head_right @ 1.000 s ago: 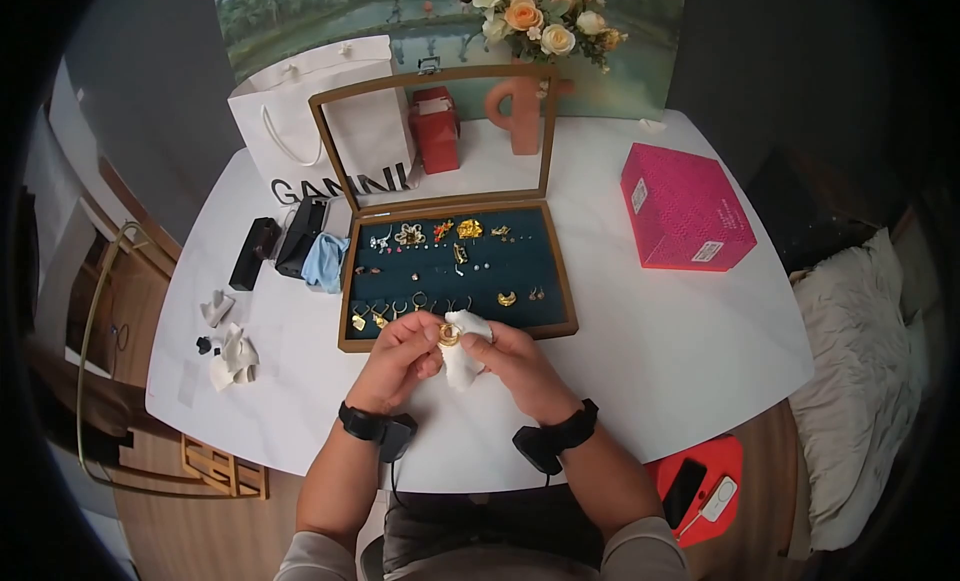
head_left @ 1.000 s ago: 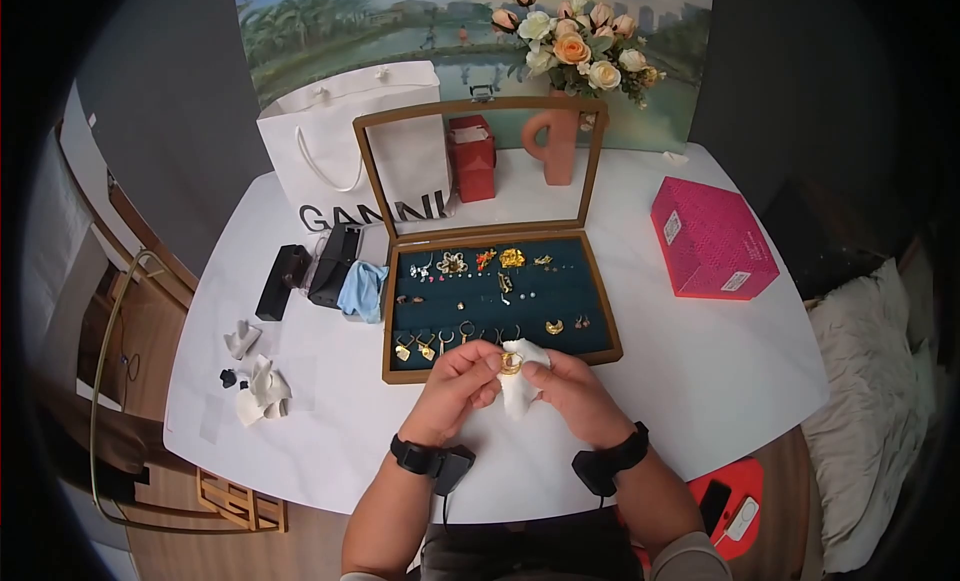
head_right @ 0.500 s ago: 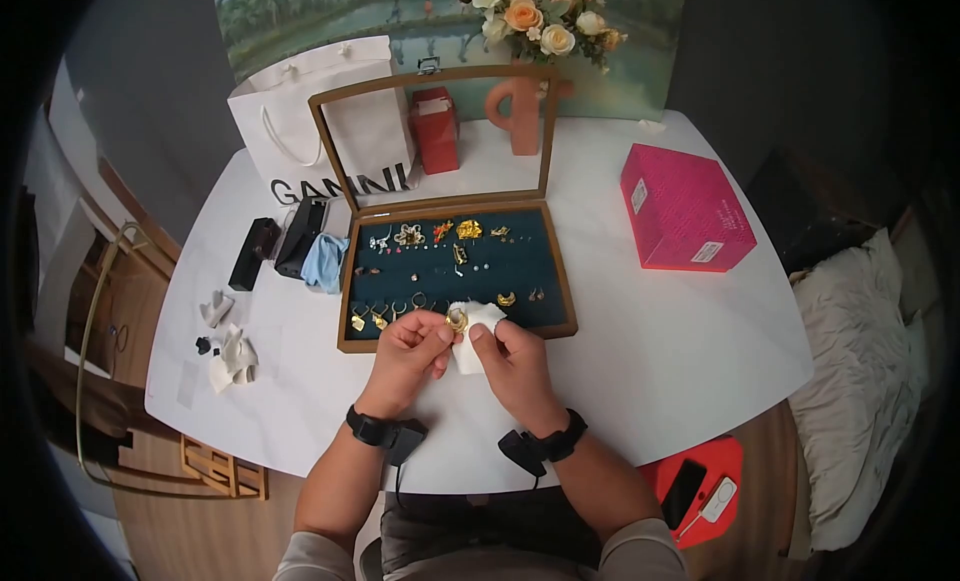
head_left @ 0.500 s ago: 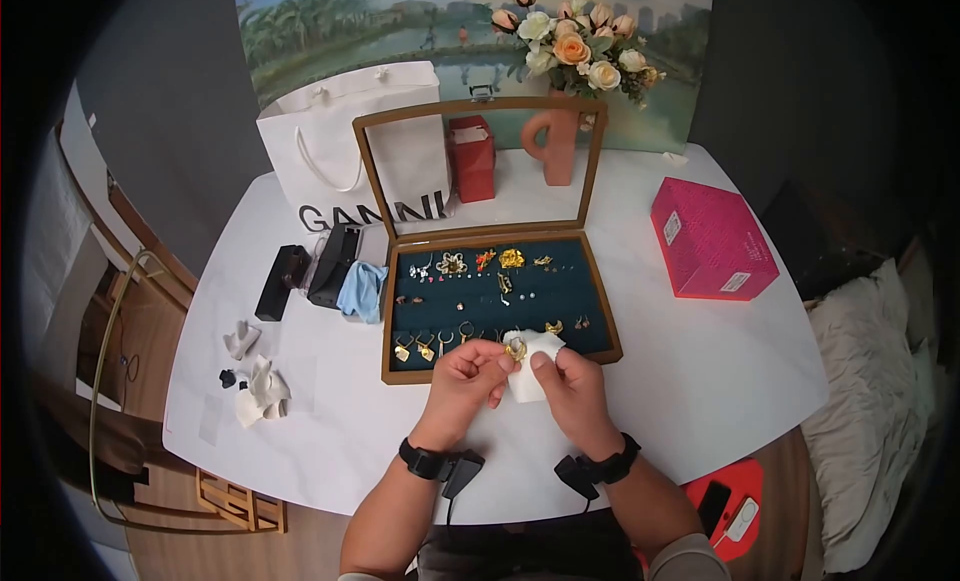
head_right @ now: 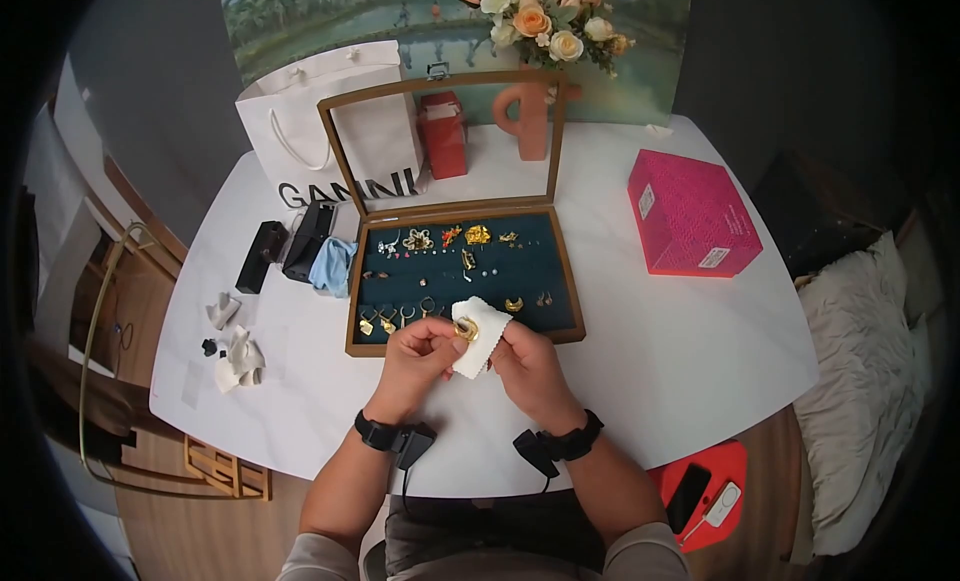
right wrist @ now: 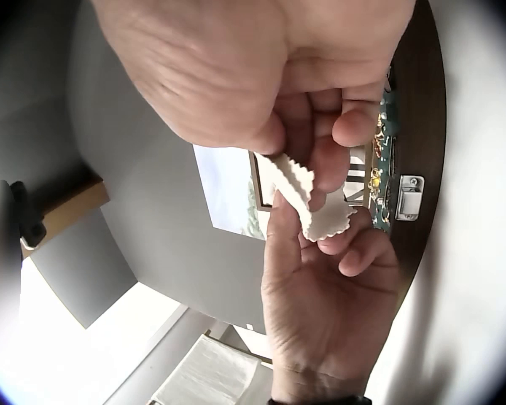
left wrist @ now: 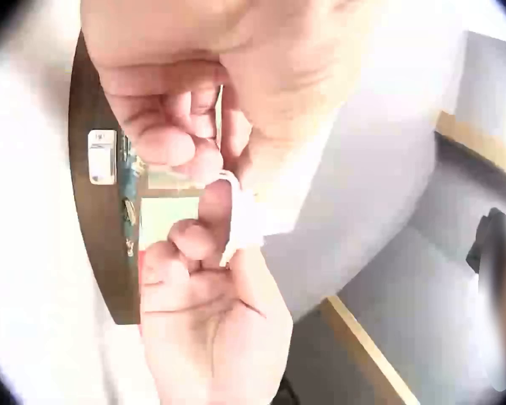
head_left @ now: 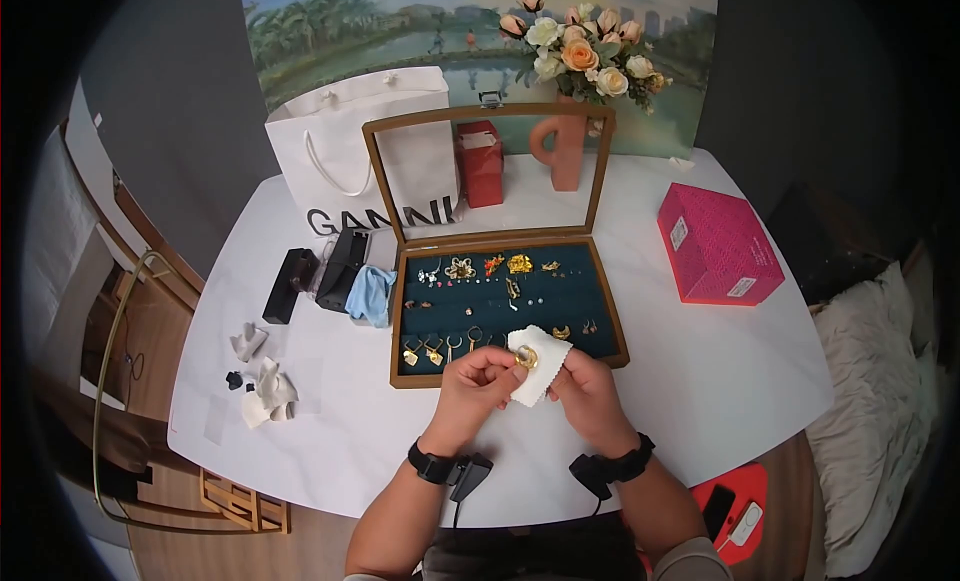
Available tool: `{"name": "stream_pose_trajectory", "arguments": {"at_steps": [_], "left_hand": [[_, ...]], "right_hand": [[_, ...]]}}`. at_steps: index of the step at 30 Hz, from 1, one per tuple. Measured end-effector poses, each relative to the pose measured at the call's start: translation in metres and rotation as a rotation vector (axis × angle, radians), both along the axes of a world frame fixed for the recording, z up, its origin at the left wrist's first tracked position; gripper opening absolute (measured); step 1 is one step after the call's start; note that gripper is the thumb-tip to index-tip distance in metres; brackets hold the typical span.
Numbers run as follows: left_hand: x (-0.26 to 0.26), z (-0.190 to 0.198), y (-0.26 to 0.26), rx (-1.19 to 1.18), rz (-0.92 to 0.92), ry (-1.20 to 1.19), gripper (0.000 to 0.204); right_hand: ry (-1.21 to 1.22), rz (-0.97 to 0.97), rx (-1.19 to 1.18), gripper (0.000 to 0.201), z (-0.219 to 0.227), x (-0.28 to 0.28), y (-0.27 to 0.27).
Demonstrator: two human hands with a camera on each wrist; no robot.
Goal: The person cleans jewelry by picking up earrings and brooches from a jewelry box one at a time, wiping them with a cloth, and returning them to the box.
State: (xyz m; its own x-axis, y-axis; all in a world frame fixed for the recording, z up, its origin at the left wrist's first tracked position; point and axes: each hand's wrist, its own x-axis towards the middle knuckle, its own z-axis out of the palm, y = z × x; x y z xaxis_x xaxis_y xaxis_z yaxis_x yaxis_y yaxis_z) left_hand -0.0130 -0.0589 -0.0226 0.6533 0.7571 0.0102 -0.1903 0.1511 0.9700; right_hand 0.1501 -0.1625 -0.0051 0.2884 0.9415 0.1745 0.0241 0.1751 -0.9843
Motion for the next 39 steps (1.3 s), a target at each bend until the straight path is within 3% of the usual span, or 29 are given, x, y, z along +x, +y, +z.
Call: {"name": "stream_pose_trajectory", "arguments": {"at_steps": [3, 9, 12, 15, 21, 24, 27, 30, 34, 39], "left_hand": [[0.000, -0.001, -0.001, 0.029, -0.001, 0.020, 0.008], [0.000, -0.001, -0.001, -0.015, -0.082, 0.018, 0.010], [0.000, -0.007, 0.000, -0.056, -0.111, -0.061, 0.012], [0.000, -0.012, 0.001, -0.027, -0.107, -0.036, 0.012], [0.000, 0.003, -0.001, -0.036, -0.099, 0.030, 0.012], [-0.002, -0.002, 0.002, -0.010, -0.152, 0.046, 0.013], [0.000, -0.006, 0.001, -0.069, -0.157, 0.000, 0.013], [0.000, -0.006, 0.001, -0.092, -0.153, -0.044, 0.012], [0.001, -0.012, 0.002, -0.101, -0.154, -0.056, 0.013], [0.001, -0.010, 0.001, -0.090, -0.134, -0.025, 0.013]], "right_hand": [[-0.040, 0.116, 0.034, 0.027, -0.023, 0.016, -0.001], [-0.299, -0.068, 0.090, 0.026, -0.001, -0.005, 0.003], [-0.022, -0.042, -0.008, 0.021, -0.007, -0.008, 0.004], [-0.009, -0.065, -0.091, 0.020, -0.012, -0.007, 0.003], [-0.294, -0.103, -0.041, 0.024, -0.016, -0.003, 0.004], [-0.266, -0.095, -0.019, 0.020, -0.027, 0.000, 0.006], [0.033, -0.202, 0.007, 0.020, -0.012, -0.015, 0.008], [0.004, -0.339, 0.061, 0.025, -0.012, -0.020, 0.012], [-0.227, -0.271, -0.011, 0.017, -0.031, -0.010, 0.010], [-0.467, -0.230, -0.035, 0.027, -0.020, -0.008, 0.007]]}}
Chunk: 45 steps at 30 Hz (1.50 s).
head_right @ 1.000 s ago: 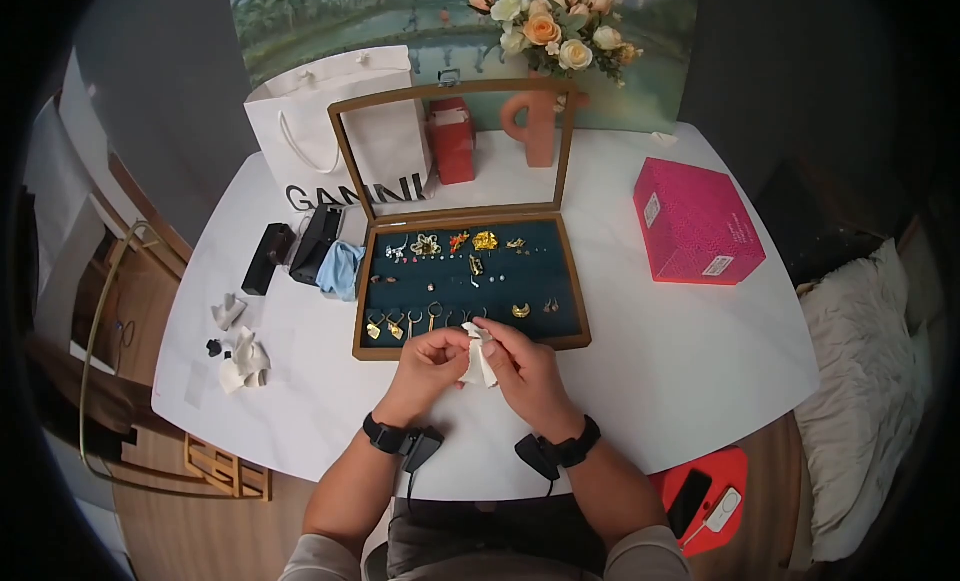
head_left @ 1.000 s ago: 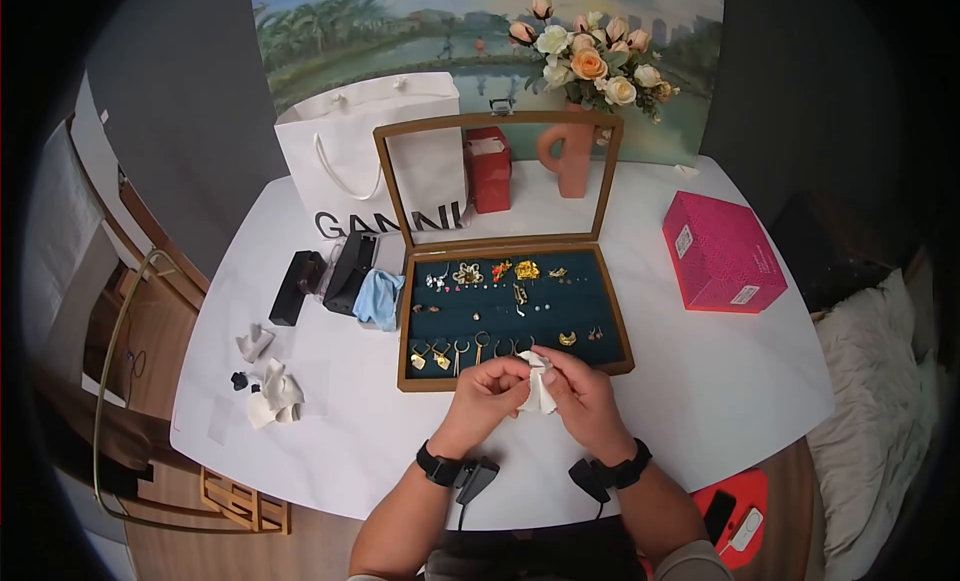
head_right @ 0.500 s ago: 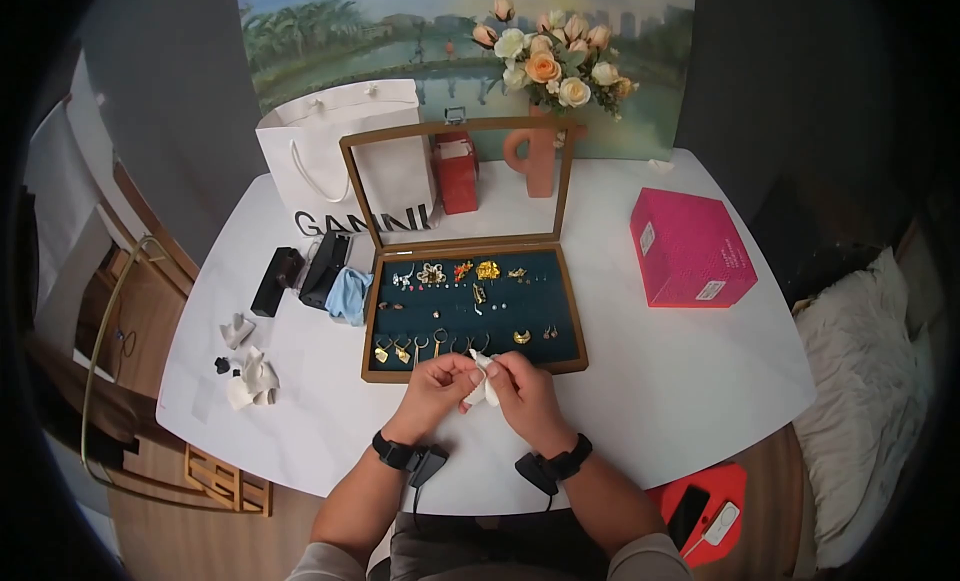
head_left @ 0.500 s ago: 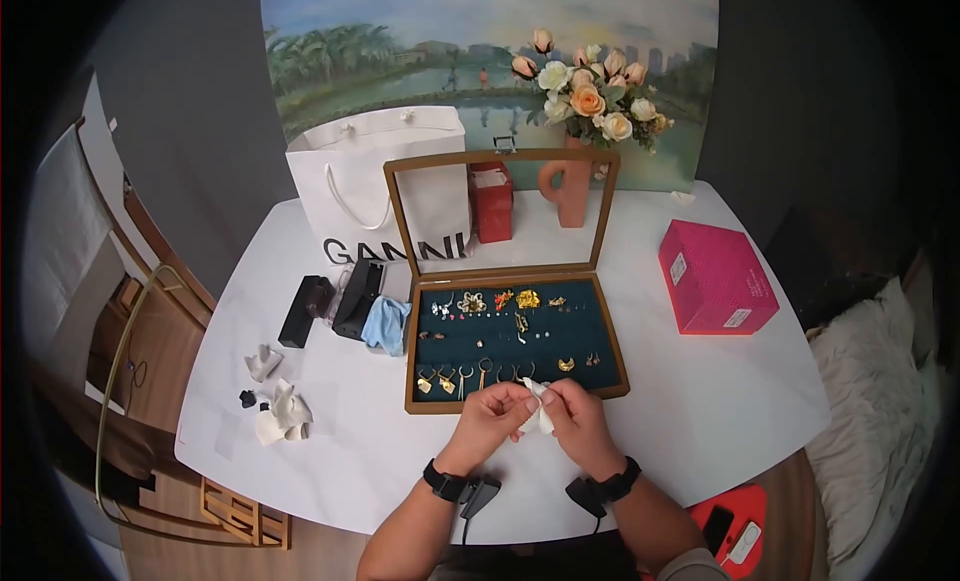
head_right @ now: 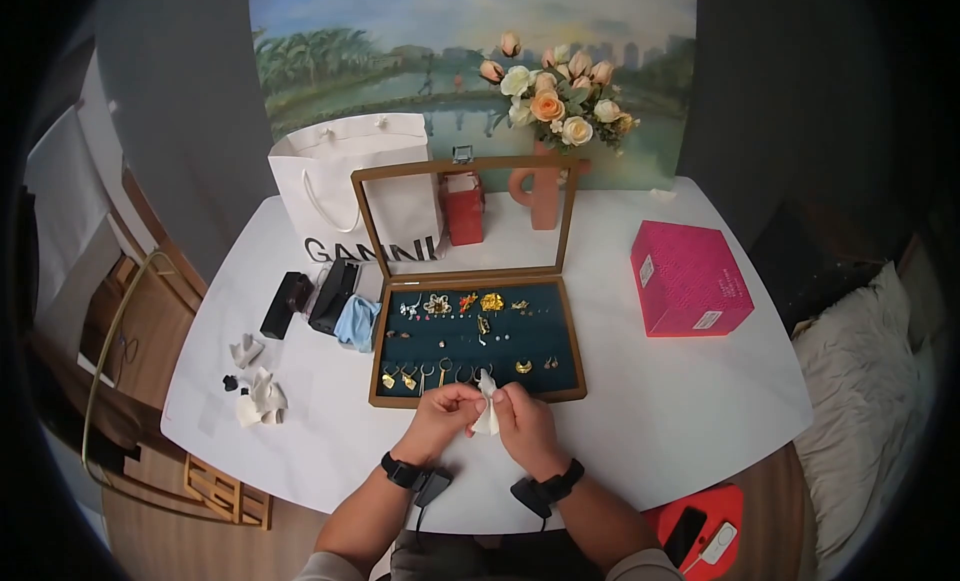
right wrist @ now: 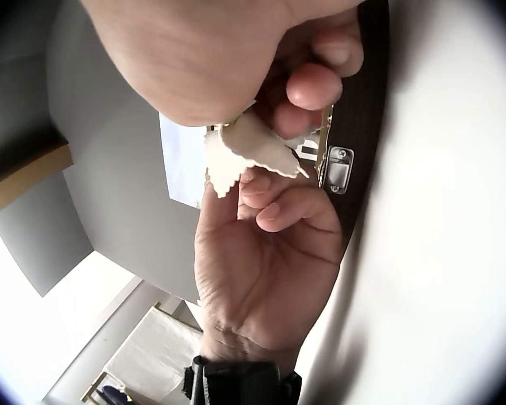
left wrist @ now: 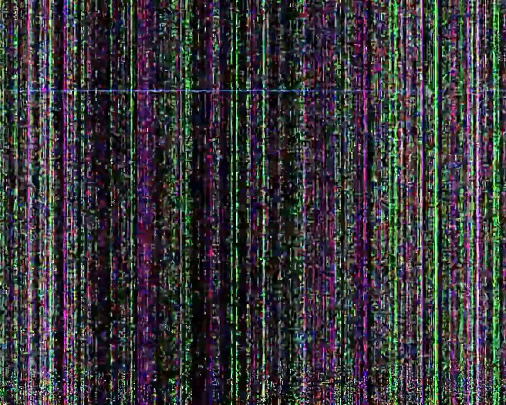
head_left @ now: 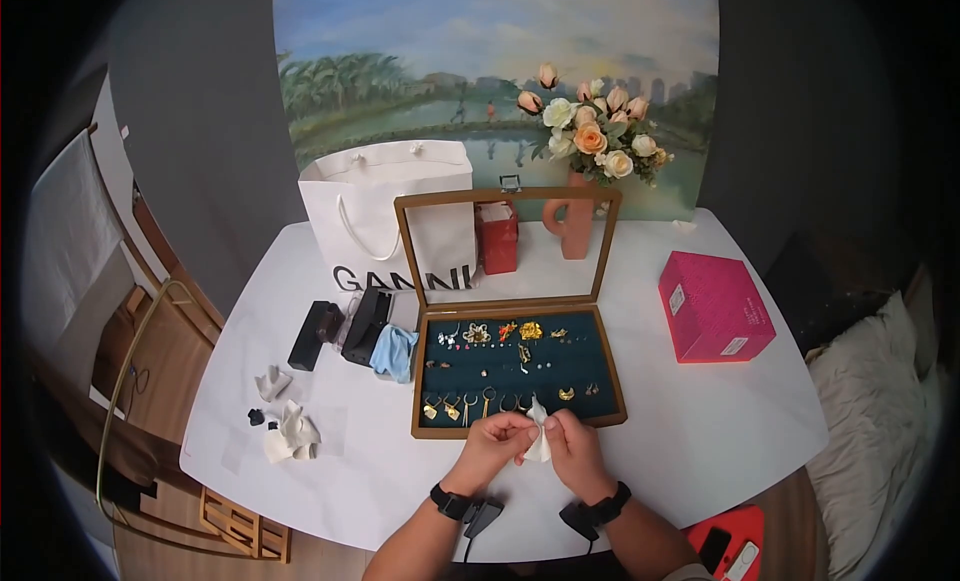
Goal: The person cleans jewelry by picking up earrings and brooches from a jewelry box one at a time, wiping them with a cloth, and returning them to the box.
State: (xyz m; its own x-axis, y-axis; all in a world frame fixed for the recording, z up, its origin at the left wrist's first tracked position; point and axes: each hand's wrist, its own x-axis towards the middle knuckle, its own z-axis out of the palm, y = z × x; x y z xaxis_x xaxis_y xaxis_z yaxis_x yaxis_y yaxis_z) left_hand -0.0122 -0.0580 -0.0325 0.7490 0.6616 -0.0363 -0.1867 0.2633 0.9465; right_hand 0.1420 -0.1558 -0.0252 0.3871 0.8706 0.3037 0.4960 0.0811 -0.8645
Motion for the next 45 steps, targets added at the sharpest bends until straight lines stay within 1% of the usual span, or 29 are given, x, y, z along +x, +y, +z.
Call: {"name": "stream_pose_trajectory", "arguments": {"at_steps": [3, 6, 8, 9, 11, 14, 15, 17, 20, 21, 24, 27, 29, 32, 36, 39, 42, 45], "left_hand": [[0.001, 0.001, -0.002, -0.042, -0.011, -0.009, 0.013], [0.004, -0.001, -0.004, -0.070, -0.015, -0.047, 0.012], [0.006, -0.005, -0.006, -0.075, 0.008, -0.084, 0.011], [0.006, -0.005, -0.006, -0.045, 0.035, -0.054, 0.011], [0.007, 0.000, -0.008, 0.015, 0.089, 0.006, 0.011], [0.007, 0.017, -0.014, -0.020, 0.087, -0.139, 0.010], [0.006, 0.016, -0.013, -0.011, 0.085, -0.120, 0.010], [0.005, 0.012, -0.011, 0.006, 0.078, -0.083, 0.010], [0.006, -0.001, -0.008, -0.116, -0.007, -0.087, 0.011], [0.007, -0.003, -0.009, -0.130, -0.009, -0.085, 0.012], [0.008, -0.002, -0.010, -0.154, -0.002, -0.089, 0.013], [0.008, 0.005, -0.013, -0.177, 0.033, -0.110, 0.014], [0.007, 0.006, -0.012, -0.230, 0.060, -0.112, 0.015], [0.007, -0.001, -0.012, -0.292, 0.019, -0.137, 0.016], [0.009, -0.002, -0.013, -0.262, -0.026, -0.136, 0.015], [0.010, 0.004, -0.015, -0.189, -0.017, -0.091, 0.014], [0.008, 0.006, -0.013, -0.115, -0.003, -0.051, 0.014], [0.006, 0.006, -0.012, -0.092, -0.005, -0.039, 0.013]], "right_hand": [[0.072, -0.023, 0.042, 0.029, -0.001, -0.001, 0.000], [0.178, -0.058, 0.066, 0.030, -0.017, -0.003, 0.003], [0.445, -0.045, -0.023, 0.030, -0.003, -0.011, 0.001], [0.578, -0.038, -0.068, 0.030, 0.004, -0.014, 0.000], [0.635, 0.049, -0.053, 0.029, 0.005, -0.015, 0.001], [0.729, 0.143, -0.064, 0.031, 0.008, -0.014, 0.000], [0.763, 0.166, -0.074, 0.032, 0.009, -0.015, 0.000], [0.687, 0.105, -0.058, 0.032, 0.010, -0.016, -0.003], [0.613, 0.009, -0.065, 0.033, 0.011, -0.019, -0.005], [0.594, -0.025, -0.071, 0.034, 0.012, -0.018, -0.005], [0.601, -0.016, -0.029, 0.033, 0.008, -0.017, -0.004], [0.644, 0.053, 0.087, 0.033, 0.008, -0.026, 0.000], [0.589, 0.062, 0.067, 0.033, 0.002, -0.026, 0.000], [0.533, 0.041, 0.029, 0.035, -0.005, -0.021, -0.003], [0.506, -0.044, 0.016, 0.037, 0.005, -0.019, -0.005], [0.545, -0.027, 0.018, 0.038, -0.006, -0.010, -0.002], [0.544, 0.023, -0.008, 0.038, 0.001, -0.009, -0.001], [0.324, 0.060, -0.008, 0.038, -0.008, -0.005, -0.001]]}}
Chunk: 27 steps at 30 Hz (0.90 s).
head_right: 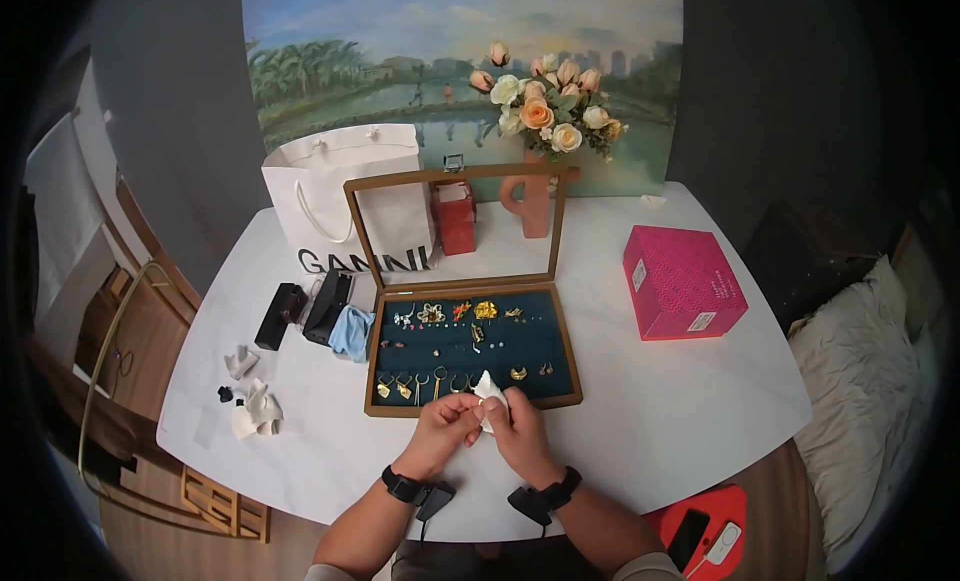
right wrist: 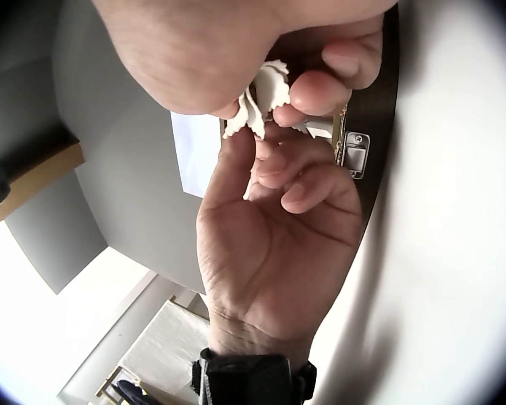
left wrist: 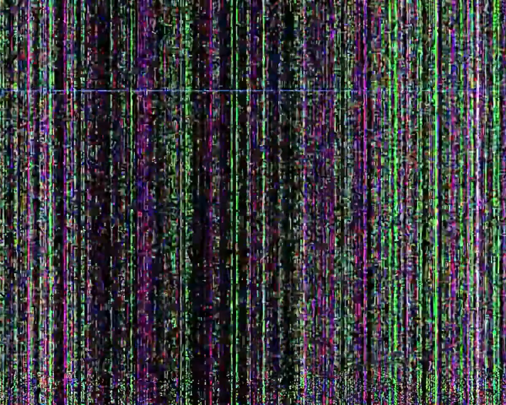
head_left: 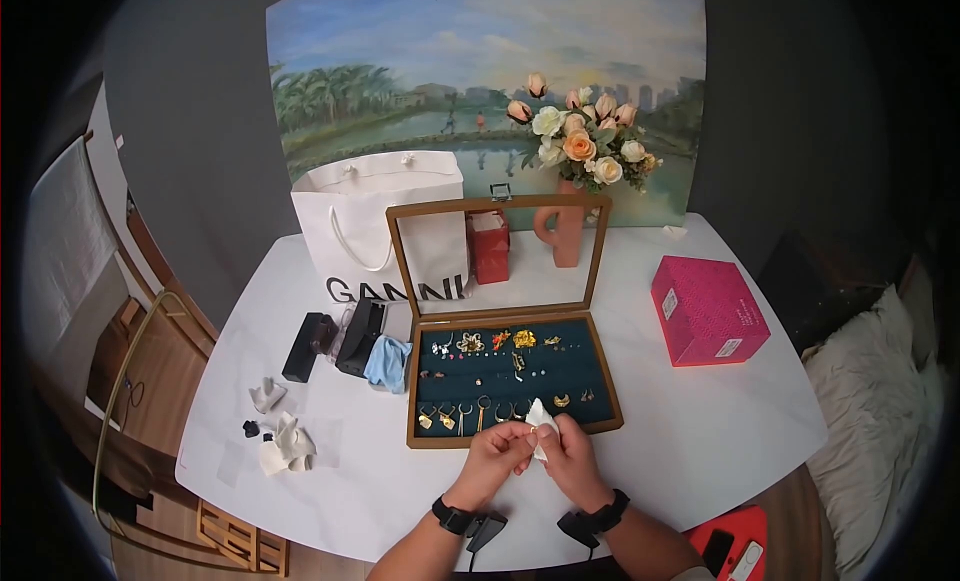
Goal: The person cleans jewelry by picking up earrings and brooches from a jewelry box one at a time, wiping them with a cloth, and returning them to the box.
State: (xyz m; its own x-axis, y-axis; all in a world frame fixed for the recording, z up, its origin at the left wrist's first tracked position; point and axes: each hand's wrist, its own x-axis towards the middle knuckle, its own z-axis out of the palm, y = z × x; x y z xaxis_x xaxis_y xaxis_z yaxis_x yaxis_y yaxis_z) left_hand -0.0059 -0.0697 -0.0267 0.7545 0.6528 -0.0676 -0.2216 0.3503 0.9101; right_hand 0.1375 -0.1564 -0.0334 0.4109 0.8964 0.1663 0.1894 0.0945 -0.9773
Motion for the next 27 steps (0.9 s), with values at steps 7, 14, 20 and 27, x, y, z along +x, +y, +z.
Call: {"name": "stream_pose_trajectory", "arguments": {"at_steps": [7, 14, 20, 27], "left_hand": [[-0.003, 0.001, 0.002, -0.002, -0.088, -0.011, 0.011], [-0.004, 0.003, 0.005, 0.042, -0.057, -0.029, 0.011], [-0.004, -0.005, 0.008, 0.157, 0.072, -0.018, 0.017], [-0.002, -0.001, 0.009, 0.369, 0.053, 0.040, 0.031]], "right_hand": [[0.208, 0.021, 0.014, 0.037, 0.005, 0.003, -0.001], [0.465, 0.121, -0.131, 0.029, 0.019, 0.007, -0.004], [0.627, 0.286, -0.213, 0.024, 0.023, 0.004, -0.004], [0.647, 0.313, -0.104, 0.022, 0.023, 0.011, -0.004]]}}
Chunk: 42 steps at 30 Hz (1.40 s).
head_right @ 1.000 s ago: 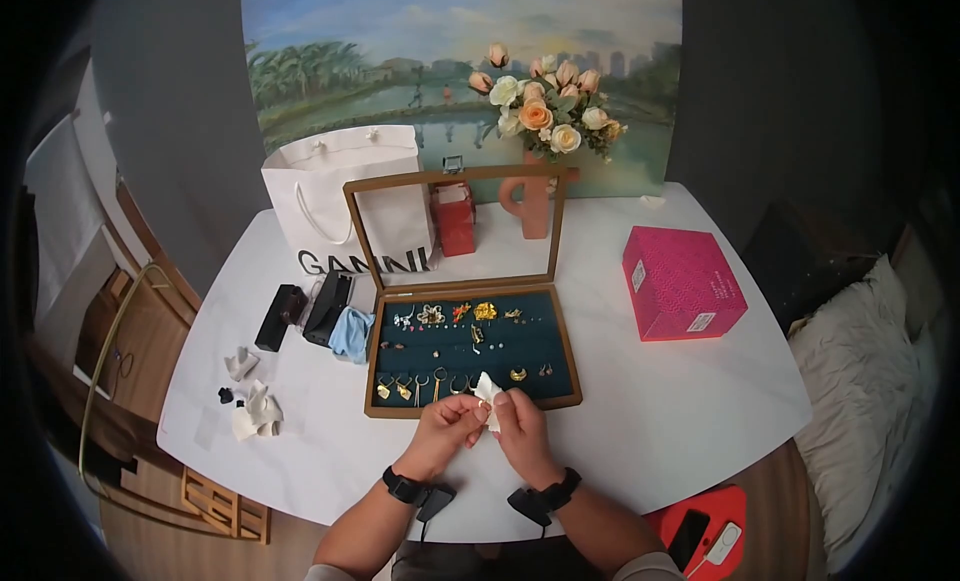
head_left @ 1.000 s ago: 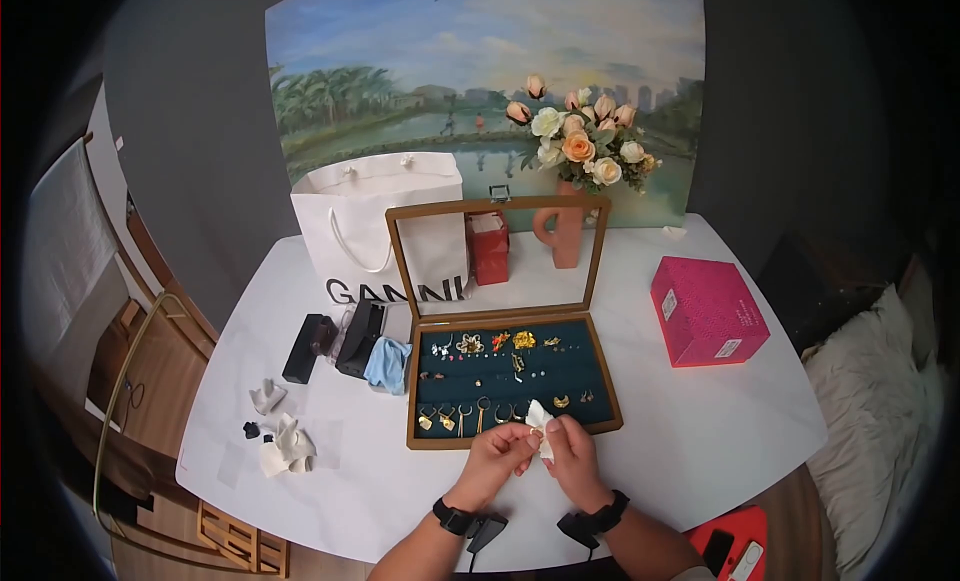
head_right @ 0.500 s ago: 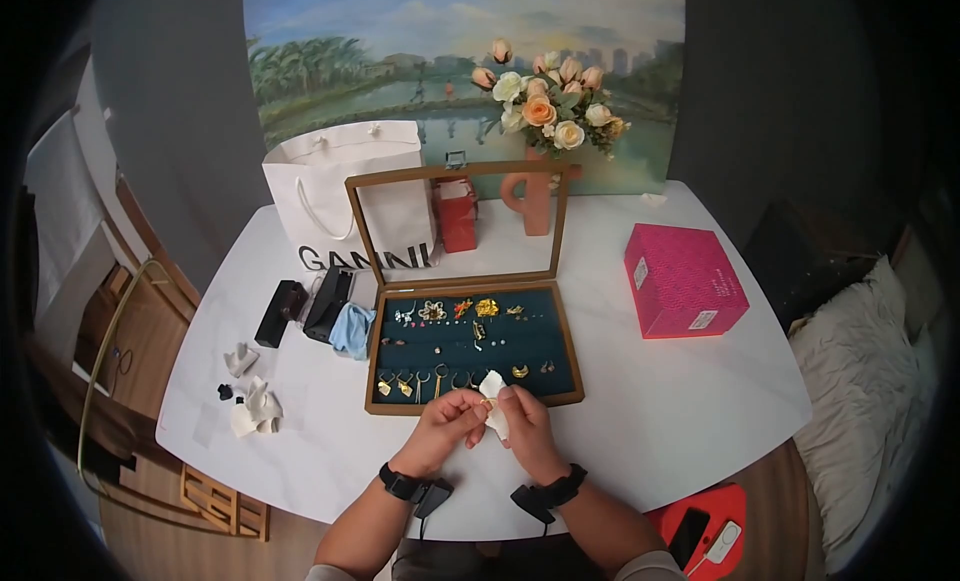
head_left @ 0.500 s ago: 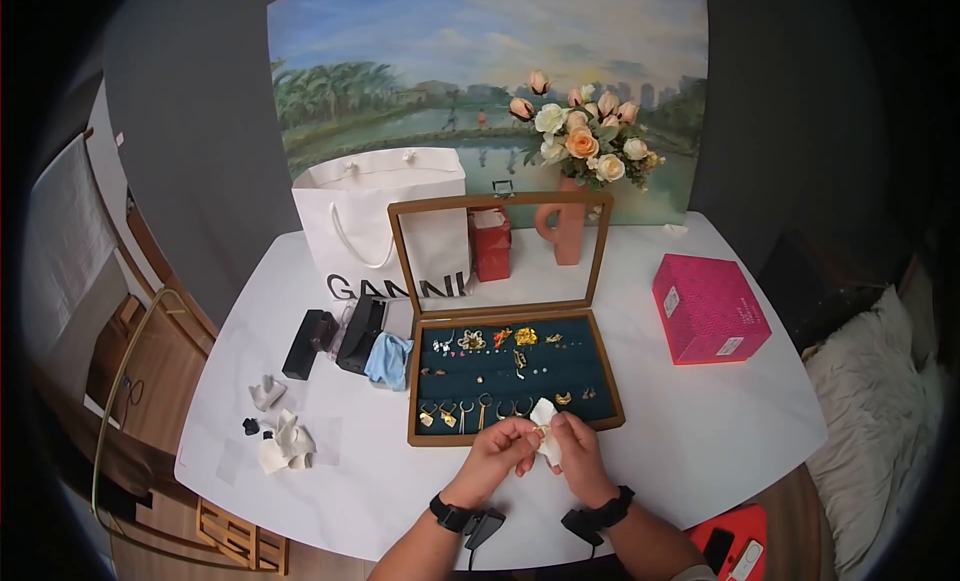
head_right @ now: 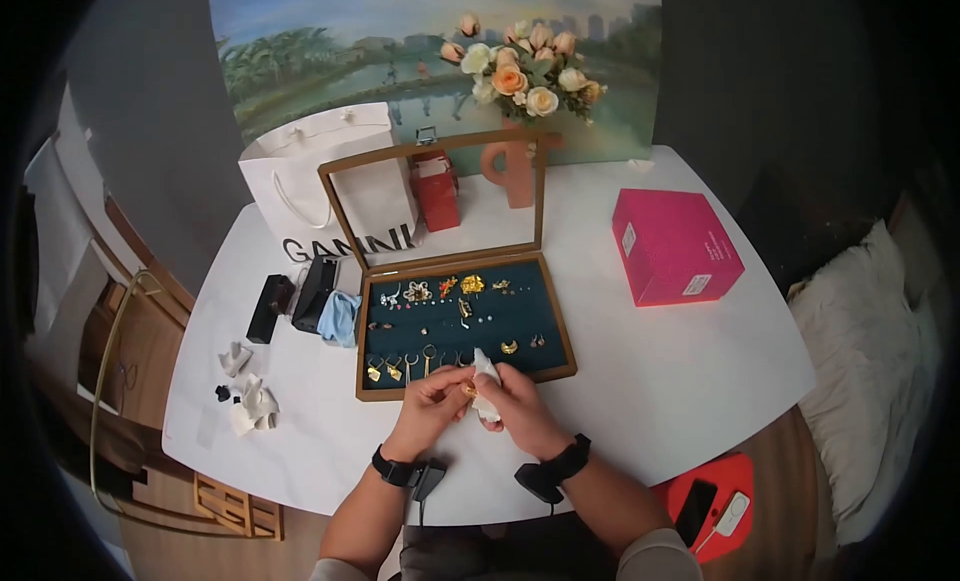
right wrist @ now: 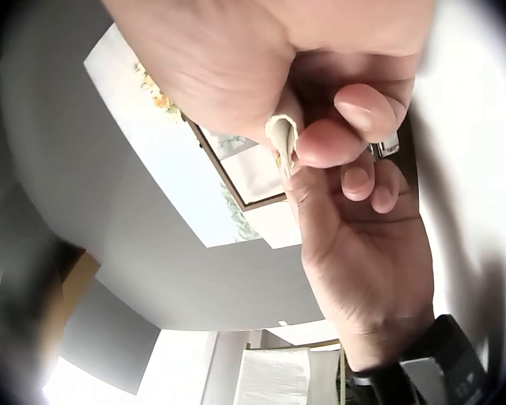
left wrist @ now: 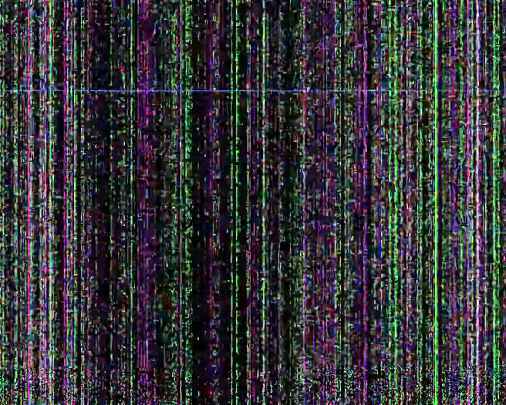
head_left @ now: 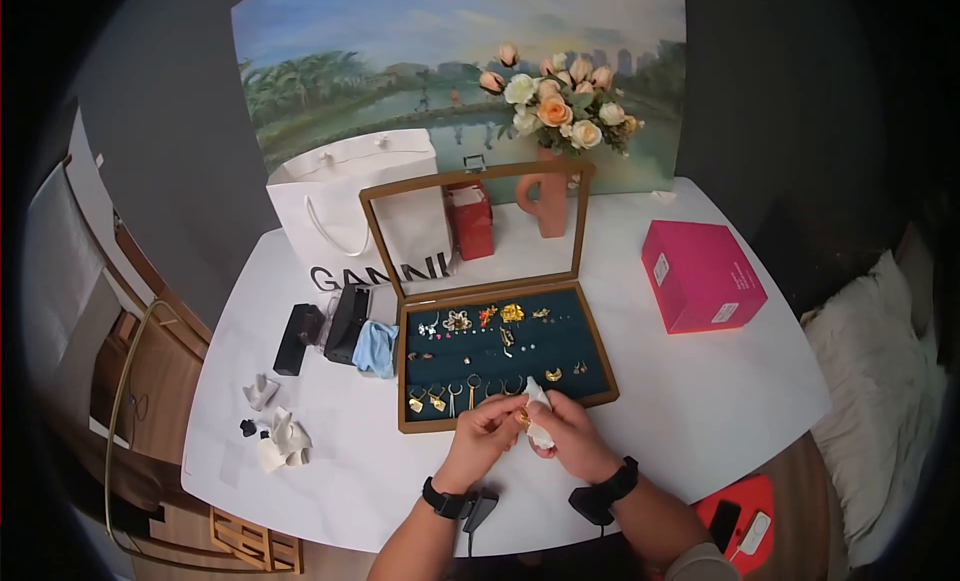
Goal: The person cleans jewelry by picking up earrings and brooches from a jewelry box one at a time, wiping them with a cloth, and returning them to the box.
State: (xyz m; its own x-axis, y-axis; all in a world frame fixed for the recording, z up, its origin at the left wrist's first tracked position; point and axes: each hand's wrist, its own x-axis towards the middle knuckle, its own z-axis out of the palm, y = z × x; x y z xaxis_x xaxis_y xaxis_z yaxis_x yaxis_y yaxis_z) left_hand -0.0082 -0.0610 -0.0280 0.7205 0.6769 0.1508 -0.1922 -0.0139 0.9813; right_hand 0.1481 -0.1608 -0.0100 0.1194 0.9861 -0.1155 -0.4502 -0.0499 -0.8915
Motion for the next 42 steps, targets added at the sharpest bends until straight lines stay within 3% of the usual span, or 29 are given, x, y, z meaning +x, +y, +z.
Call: {"name": "stream_pose_trajectory", "arguments": {"at_steps": [4, 7, 12, 21, 24, 28, 32, 36, 42], "left_hand": [[-0.001, 0.007, -0.005, -0.130, -0.038, 0.008, 0.028], [0.003, 0.007, -0.008, -0.183, -0.050, 0.038, 0.015], [0.004, -0.003, -0.008, -0.193, -0.034, 0.058, 0.014], [0.002, -0.001, -0.005, -0.257, -0.076, -0.003, 0.019], [0.002, 0.002, -0.005, -0.257, -0.135, -0.016, 0.018], [0.001, 0.000, -0.008, -0.212, -0.258, 0.059, 0.016], [0.002, -0.001, -0.009, -0.115, -0.162, 0.085, 0.014], [-0.002, 0.004, -0.005, -0.156, -0.104, 0.071, 0.015], [-0.003, -0.001, 0.001, -0.224, -0.037, 0.042, 0.009]], "right_hand": [[-0.051, -0.119, 0.023, 0.025, 0.006, -0.002, -0.001], [-0.272, -0.237, 0.027, 0.030, -0.006, -0.006, -0.001], [-0.548, -0.373, 0.167, 0.032, -0.023, -0.008, 0.006], [-0.571, -0.406, 0.118, 0.033, -0.026, -0.007, 0.005], [-0.513, -0.572, 0.092, 0.036, -0.020, -0.001, 0.008], [-0.533, -0.557, 0.096, 0.038, -0.020, 0.007, 0.010], [-0.721, -0.417, 0.318, 0.034, -0.008, -0.008, 0.005], [-0.637, -0.361, 0.346, 0.034, -0.014, -0.004, 0.007], [-0.901, -0.388, 0.423, 0.032, 0.005, -0.007, 0.004]]}}
